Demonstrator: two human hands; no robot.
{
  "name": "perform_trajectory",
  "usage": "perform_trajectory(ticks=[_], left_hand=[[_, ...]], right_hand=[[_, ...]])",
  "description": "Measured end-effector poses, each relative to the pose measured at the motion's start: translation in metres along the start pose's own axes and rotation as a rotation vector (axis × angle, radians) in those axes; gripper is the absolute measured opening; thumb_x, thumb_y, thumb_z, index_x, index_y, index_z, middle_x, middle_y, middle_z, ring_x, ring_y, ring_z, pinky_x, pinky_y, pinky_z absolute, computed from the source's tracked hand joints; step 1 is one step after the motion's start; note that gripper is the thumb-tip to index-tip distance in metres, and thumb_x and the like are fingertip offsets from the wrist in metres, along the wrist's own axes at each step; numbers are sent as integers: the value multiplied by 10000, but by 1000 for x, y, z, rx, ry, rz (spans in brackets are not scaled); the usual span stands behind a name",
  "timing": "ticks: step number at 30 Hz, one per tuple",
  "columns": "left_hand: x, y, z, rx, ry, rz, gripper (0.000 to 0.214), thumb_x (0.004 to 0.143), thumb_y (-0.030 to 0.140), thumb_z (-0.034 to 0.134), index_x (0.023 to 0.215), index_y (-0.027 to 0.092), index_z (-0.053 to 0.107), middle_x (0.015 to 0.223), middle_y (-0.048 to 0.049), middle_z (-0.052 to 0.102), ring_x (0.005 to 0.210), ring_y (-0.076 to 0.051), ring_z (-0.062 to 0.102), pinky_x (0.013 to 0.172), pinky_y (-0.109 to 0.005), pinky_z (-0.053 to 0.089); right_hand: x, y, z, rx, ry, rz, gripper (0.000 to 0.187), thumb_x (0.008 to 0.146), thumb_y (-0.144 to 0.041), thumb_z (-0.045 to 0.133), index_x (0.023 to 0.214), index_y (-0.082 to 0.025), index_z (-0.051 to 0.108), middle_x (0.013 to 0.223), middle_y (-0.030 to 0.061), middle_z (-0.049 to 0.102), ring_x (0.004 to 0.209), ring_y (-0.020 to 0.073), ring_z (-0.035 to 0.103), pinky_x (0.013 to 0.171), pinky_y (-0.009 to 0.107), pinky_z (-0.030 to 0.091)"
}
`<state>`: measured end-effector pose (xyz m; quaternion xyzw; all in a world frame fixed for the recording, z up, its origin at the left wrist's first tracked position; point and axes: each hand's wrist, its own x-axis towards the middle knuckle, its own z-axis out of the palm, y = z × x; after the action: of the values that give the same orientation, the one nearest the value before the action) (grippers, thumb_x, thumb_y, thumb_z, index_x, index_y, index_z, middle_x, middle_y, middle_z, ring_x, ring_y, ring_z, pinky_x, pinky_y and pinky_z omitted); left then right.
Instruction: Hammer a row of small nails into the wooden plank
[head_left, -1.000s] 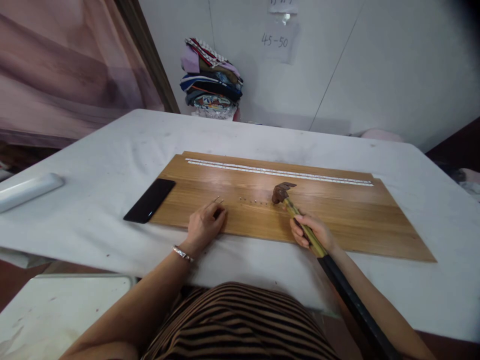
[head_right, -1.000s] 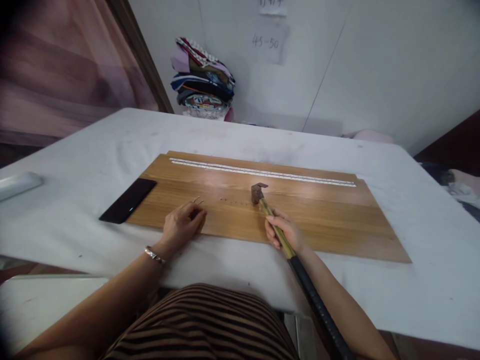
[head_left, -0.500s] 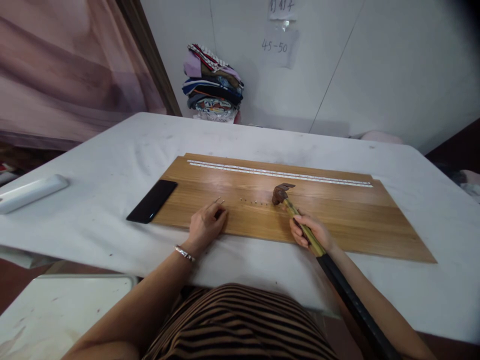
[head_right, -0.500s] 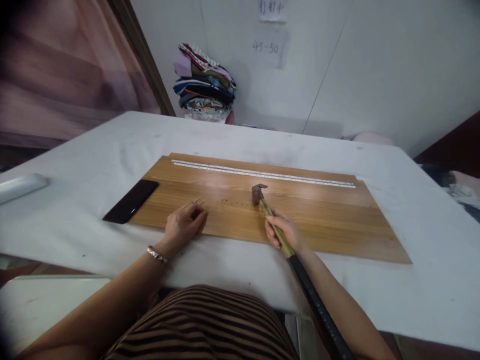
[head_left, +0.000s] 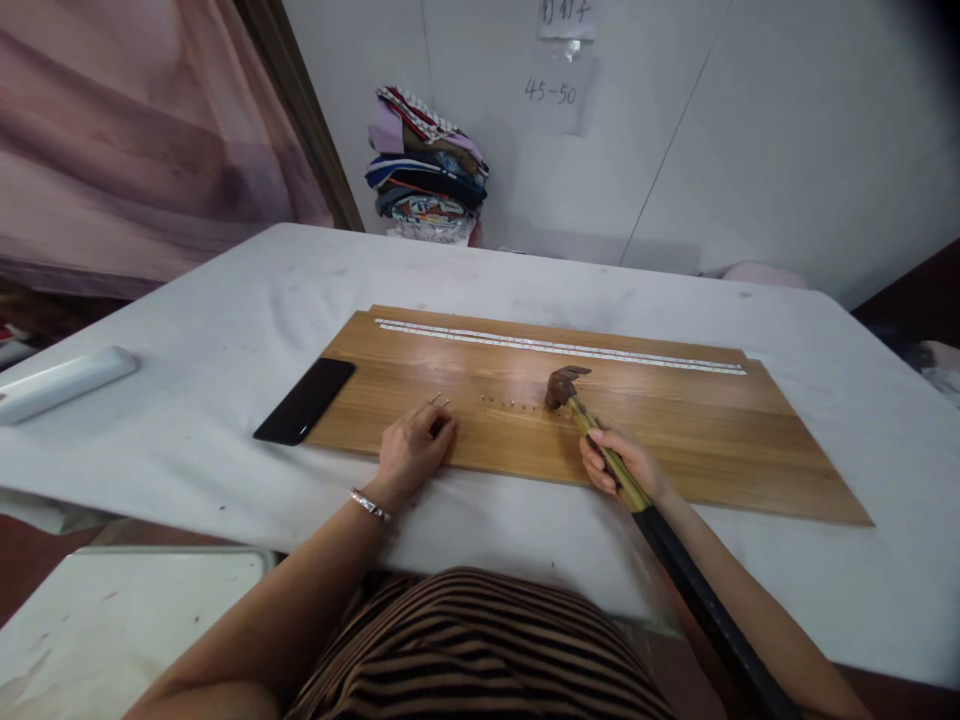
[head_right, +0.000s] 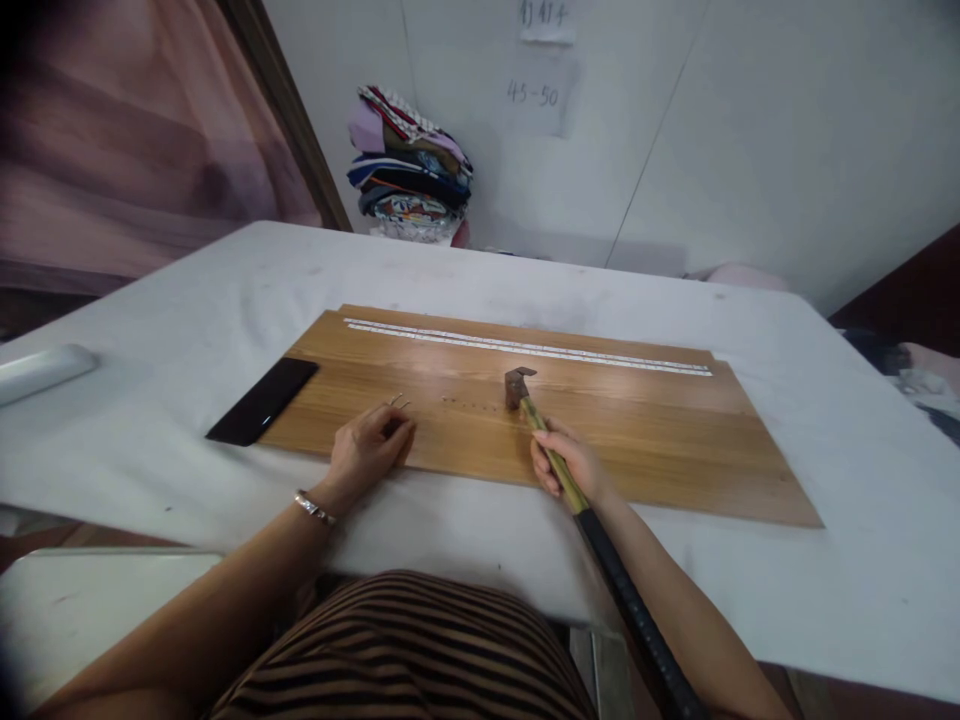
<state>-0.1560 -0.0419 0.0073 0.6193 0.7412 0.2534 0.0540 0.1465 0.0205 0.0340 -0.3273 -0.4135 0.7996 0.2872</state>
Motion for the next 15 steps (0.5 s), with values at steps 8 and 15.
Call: perform_trajectory(ticks=[8, 15], left_hand=[[0, 1, 0, 4, 8, -1, 190, 863, 346, 517, 833, 218, 654, 853, -14, 697, 774, -162, 630, 698, -263, 422], [-1, 1, 1, 3, 9, -2, 157, 857, 333, 545, 824, 223, 652, 829, -5, 687, 775, -158, 628, 699, -264, 424]], right_hand=[[-1, 0, 2, -1, -4, -5, 295, 779, -390, 622, 954, -219, 456, 510, -101, 492, 281, 56, 372, 284, 169, 240], [-1, 0, 3, -39, -8, 10, 311, 773, -416, 628, 944, -216, 461, 503, -100, 488, 279, 58, 365, 279, 171, 250]])
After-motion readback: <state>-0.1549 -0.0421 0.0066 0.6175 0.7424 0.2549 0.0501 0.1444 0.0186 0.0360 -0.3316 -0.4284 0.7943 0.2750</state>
